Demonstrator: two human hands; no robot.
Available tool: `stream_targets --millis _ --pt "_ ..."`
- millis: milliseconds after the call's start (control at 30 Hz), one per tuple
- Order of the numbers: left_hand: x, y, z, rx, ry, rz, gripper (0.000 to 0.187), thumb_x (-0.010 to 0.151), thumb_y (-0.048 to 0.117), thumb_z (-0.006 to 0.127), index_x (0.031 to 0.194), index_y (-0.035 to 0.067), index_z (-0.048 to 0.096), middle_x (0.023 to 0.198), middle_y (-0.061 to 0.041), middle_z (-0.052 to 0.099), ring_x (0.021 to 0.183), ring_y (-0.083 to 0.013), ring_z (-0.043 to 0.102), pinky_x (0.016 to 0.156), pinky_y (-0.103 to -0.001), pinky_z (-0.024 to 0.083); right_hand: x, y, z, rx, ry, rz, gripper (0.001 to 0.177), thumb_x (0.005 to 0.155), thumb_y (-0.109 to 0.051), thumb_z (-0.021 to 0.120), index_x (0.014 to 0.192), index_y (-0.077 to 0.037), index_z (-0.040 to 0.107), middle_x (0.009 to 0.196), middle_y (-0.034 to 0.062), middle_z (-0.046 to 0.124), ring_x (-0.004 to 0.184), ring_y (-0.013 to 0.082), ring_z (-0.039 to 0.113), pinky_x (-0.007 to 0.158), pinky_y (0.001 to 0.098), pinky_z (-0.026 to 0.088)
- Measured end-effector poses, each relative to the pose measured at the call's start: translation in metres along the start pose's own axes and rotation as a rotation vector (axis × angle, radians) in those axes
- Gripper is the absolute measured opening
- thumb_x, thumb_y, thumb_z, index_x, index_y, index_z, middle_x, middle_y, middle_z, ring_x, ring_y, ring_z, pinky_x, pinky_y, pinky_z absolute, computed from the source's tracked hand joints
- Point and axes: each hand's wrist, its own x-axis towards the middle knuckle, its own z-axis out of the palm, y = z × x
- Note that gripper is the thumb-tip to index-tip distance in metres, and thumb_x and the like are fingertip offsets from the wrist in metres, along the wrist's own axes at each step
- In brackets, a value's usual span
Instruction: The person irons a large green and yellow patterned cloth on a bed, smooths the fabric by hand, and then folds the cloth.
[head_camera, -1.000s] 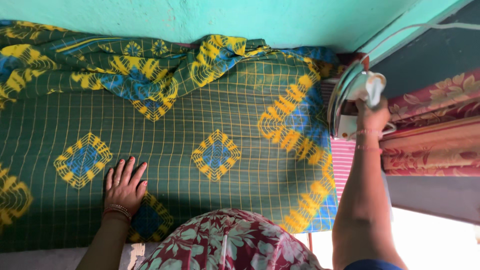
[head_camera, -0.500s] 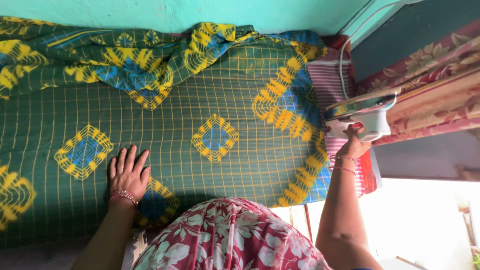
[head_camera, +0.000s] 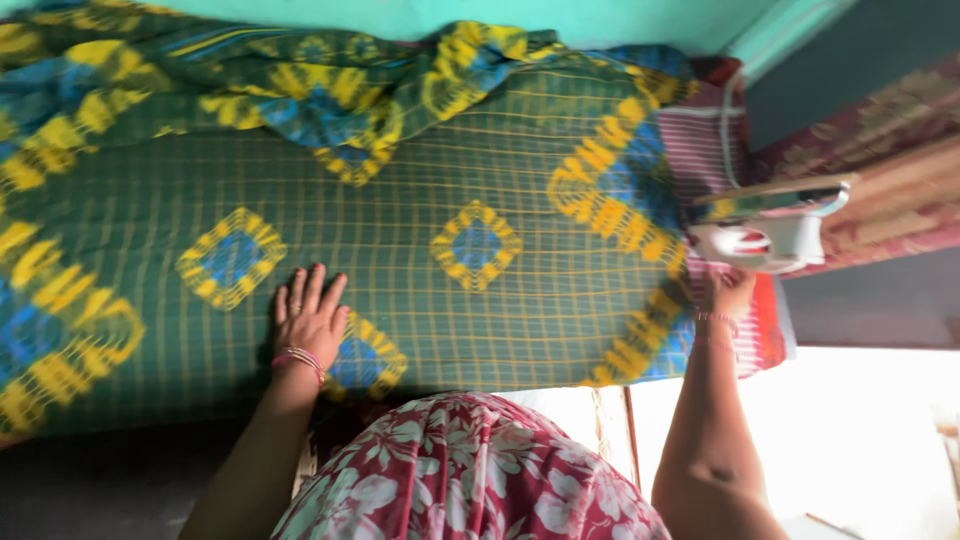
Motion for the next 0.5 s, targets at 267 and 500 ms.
stream_targets --millis 267,500 --pt "-0.094 -0.123 -0.027 0.199 0.082 -0.176 0.054 0.099 0.039 0.058 0.152 0.030 0.051 0.165 -0.004 0.041 0.154 -0.0297 0.036 0.126 -0.055 0.030 -0.087 -0.030 -0.029 -0.667 -0.073 -0.395 0.014 0.100 -0.020 0.073 0.104 -0.006 0.073 0.101 0.0229 0.071 0.102 0.0423 0.067 0.090 0.0528 0.054" --pt "-0.169 -0.311 -0.028 0.278 0.203 -0.579 0.058 0.107 0.045 0.052 0.161 0.023 0.051 0.169 -0.013 0.040 0.153 -0.0414 0.035 0.116 -0.067 0.030 -0.072 -0.048 -0.035 -0.744 -0.250 -0.170 0.034 0.097 -0.035 0.075 0.106 -0.003 0.072 0.104 0.0252 0.074 0.103 0.0437 0.070 0.091 0.0517 0.053"
